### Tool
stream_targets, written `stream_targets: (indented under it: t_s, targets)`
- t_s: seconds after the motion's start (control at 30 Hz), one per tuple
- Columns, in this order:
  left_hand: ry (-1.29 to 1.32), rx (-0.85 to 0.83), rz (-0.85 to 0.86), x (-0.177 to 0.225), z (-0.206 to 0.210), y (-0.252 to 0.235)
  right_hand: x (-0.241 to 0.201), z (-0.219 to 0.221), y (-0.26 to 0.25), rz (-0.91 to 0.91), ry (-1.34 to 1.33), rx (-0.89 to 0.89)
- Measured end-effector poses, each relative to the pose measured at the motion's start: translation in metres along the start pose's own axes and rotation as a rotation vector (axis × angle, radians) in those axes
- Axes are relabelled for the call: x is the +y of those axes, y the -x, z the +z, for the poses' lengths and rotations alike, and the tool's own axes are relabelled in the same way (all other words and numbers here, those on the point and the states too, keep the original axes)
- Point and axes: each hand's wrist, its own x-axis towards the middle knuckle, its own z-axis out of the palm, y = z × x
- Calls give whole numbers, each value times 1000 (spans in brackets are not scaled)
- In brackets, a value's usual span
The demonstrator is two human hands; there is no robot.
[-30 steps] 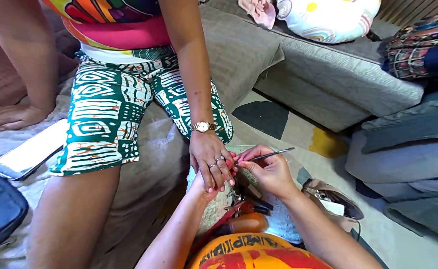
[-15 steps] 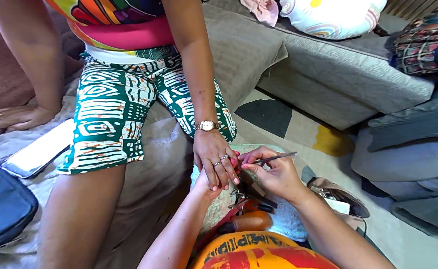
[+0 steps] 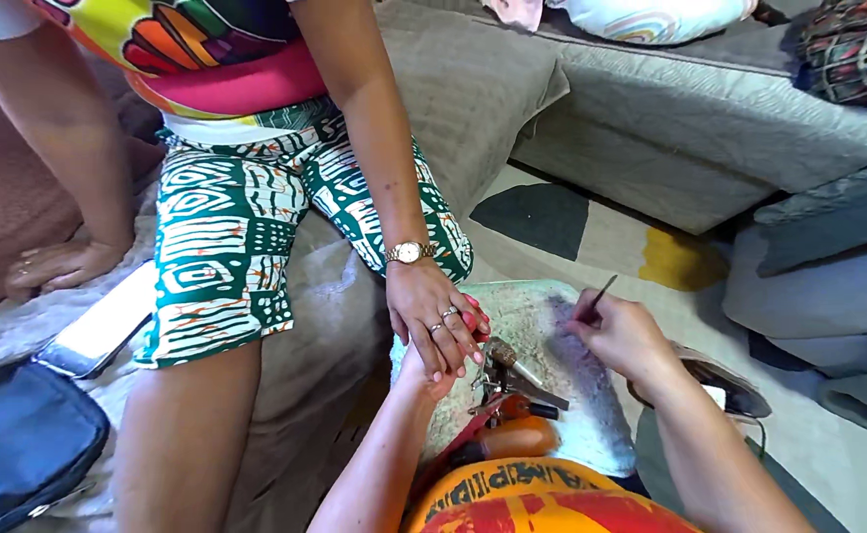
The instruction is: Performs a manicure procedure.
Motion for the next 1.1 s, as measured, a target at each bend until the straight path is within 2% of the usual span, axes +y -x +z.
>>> stream_targets:
  t_s: [0.1,0.2,0.37,0.57,0.8,0.97,1.1]
  targets:
    - [-3,-6,13,-1,0,-1,-21,8,7,-262,-23,322]
    - [-12,6,17,-1,-1,0,-44,15,10,-438,-395,304]
    - [-9,9,26,-1,2,-1,-64,21,12,-484,-656,274]
    - [20,33,25,-3,2,1,-67,30,24,-412,-1014,225]
    - [7,101,91,-8,6,1,-70,55,30,-559,-911,349]
    - [1,66,135,-13,2,0,-67,62,28,-607,-848,388]
    - [16,112,140,-14,4,1,-65,66,27,-643,-787,408]
